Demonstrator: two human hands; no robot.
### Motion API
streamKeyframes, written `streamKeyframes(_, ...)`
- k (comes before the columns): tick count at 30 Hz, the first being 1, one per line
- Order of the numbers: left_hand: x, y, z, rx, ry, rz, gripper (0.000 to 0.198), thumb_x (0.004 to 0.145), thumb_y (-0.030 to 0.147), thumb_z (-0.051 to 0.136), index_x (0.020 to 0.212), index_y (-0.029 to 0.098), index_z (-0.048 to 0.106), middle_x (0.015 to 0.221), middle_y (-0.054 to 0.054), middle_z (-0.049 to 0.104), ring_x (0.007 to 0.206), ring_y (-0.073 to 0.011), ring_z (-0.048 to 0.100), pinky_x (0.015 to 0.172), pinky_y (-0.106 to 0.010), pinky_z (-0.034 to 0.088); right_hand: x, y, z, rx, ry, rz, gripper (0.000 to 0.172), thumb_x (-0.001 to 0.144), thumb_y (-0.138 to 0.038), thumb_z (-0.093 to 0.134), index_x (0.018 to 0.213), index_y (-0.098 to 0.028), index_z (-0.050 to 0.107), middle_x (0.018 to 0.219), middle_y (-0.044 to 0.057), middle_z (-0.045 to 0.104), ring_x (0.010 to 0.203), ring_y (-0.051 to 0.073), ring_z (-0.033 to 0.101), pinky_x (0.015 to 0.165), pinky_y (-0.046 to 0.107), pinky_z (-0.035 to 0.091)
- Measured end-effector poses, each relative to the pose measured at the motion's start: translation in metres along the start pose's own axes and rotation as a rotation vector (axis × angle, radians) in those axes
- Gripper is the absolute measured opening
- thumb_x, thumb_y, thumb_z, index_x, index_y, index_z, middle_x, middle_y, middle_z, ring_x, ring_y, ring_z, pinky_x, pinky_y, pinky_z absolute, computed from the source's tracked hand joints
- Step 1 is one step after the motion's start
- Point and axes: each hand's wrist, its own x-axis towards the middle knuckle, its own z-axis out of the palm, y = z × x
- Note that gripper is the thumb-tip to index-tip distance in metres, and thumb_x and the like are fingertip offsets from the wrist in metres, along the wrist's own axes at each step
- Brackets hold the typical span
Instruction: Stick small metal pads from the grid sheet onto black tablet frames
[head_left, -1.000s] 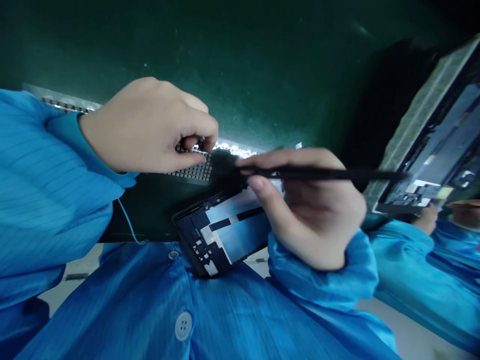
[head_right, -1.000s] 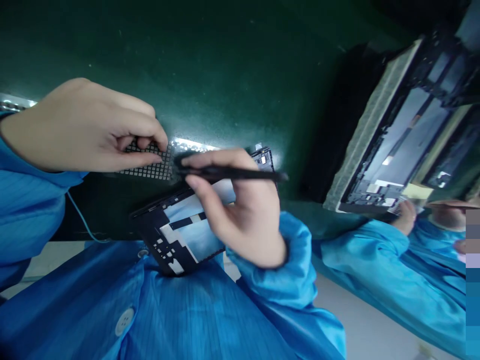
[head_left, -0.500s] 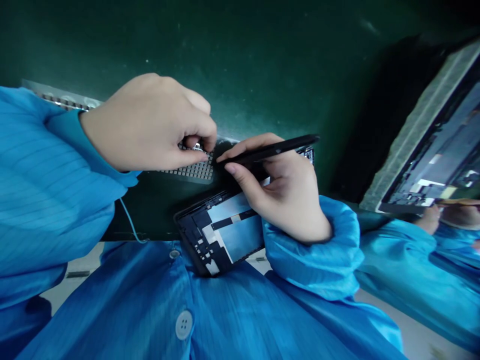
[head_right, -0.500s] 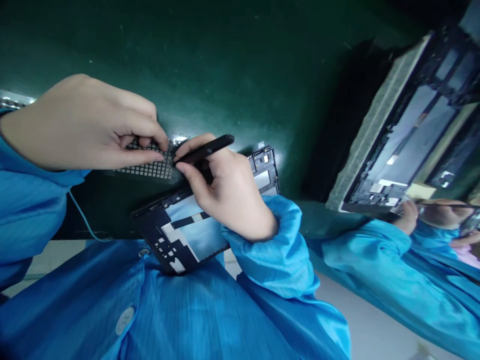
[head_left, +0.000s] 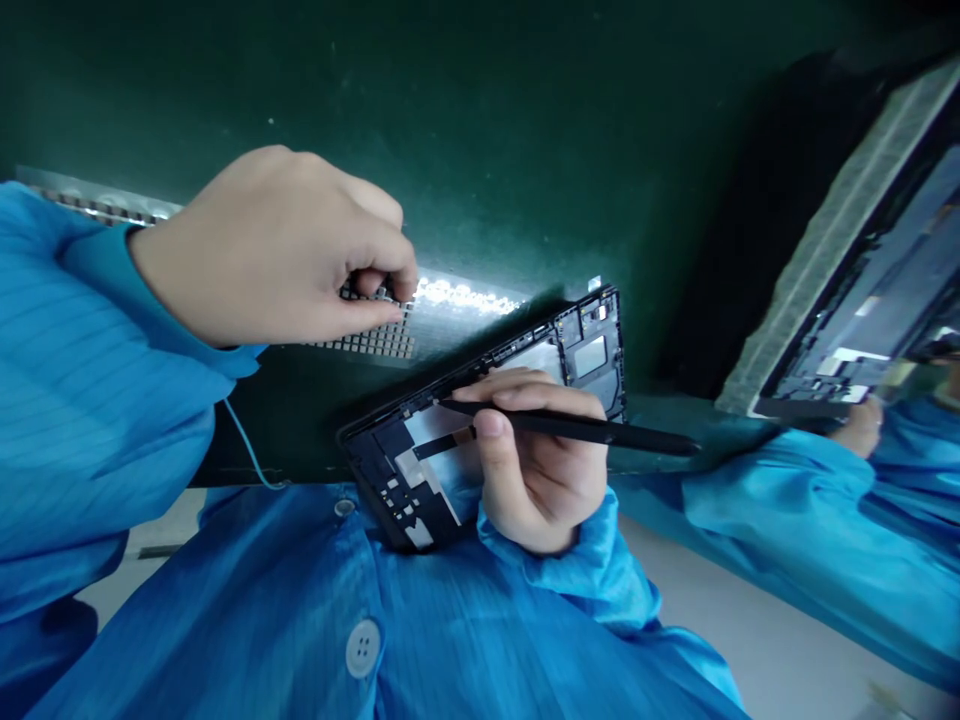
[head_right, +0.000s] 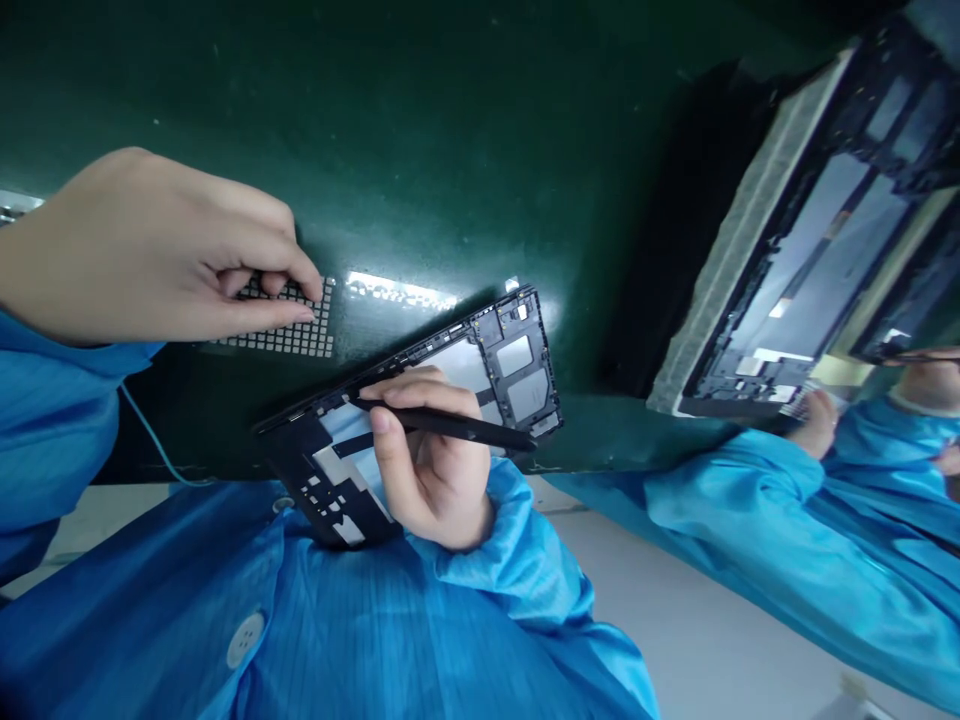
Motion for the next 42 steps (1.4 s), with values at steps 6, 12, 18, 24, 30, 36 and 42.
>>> streamKeyframes(6,-0.001,0.001,-0.001,0.025,0.039,0.042,0.071,0.109,0.065,0.029,0.1,0.025,0.087,0.091,-0.005,0.078,0.086,-0.0211,0.067,0.099,-0.042,0.057,0.009,-0.022,-0.01,-0.141,-0.133,0.07,0.034,0.103,-0.007,0.072,0.129,-0.03,0.071,0.108,0.009,0.081,0.1,0.028,0.08,0.085,0.048,0.07)
streamKeyframes(12,0.001,0.0,-0.001,0.05,0.011,0.026,0.064,0.106,0.06,0.033,0.104,0.026,0.087,0.095,-0.004,0.08,0.092,-0.0217,0.069,0.099,-0.038,0.056,0.062,-0.022,-0.021,-0.252,-0.289,0.071,0.018,0.106,-0.019,0.079,0.121,-0.029,0.077,0.117,0.004,0.087,0.108,0.025,0.085,0.099,0.046,0.072)
streamKeyframes(18,0.002,0.002,-0.002,0.051,-0.021,0.013,0.058,0.103,0.056,0.038,0.103,0.027,0.088,0.097,-0.002,0.08,0.095,-0.0215,0.071,0.102,-0.039,0.056,0.077,-0.001,-0.018,-0.295,-0.437,0.053,0.013,0.107,-0.024,0.079,0.12,-0.026,0.078,0.122,0.006,0.089,0.113,0.025,0.086,0.104,0.044,0.073)
streamKeyframes(24,0.002,0.001,0.0,0.039,-0.005,0.017,0.064,0.103,0.06,0.033,0.102,0.027,0.088,0.096,-0.004,0.079,0.09,-0.0211,0.067,0.098,-0.039,0.053,0.077,-0.003,-0.016,-0.32,-0.455,0.046,0.011,0.108,-0.023,0.078,0.119,-0.027,0.078,0.121,0.005,0.089,0.112,0.025,0.086,0.102,0.044,0.073)
streamKeyframes(30,-0.001,-0.004,0.001,0.043,0.014,0.022,0.063,0.106,0.062,0.033,0.103,0.029,0.087,0.094,-0.002,0.077,0.082,-0.0203,0.064,0.089,-0.039,0.048,0.071,-0.001,-0.028,-0.044,-0.186,0.139,0.005,0.11,-0.032,0.075,0.111,-0.029,0.079,0.1,0.001,0.084,0.092,0.022,0.083,0.084,0.04,0.072)
streamKeyframes(36,-0.001,-0.004,0.001,0.068,0.051,0.058,0.068,0.107,0.064,0.031,0.098,0.027,0.087,0.089,-0.001,0.078,0.068,-0.0149,0.054,0.078,-0.033,0.046,0.035,0.016,-0.035,-0.151,0.244,0.023,0.005,0.107,-0.03,0.078,0.11,-0.027,0.074,0.096,0.003,0.077,0.085,0.02,0.08,0.078,0.038,0.068)
streamKeyframes(42,-0.001,-0.005,0.0,0.033,0.053,0.043,0.067,0.106,0.068,0.035,0.1,0.028,0.088,0.089,-0.002,0.077,0.076,-0.0169,0.06,0.086,-0.034,0.051,0.027,0.026,-0.036,-0.235,0.19,-0.034,0.005,0.109,-0.029,0.074,0.113,-0.029,0.072,0.1,0.003,0.078,0.092,0.022,0.082,0.086,0.043,0.07)
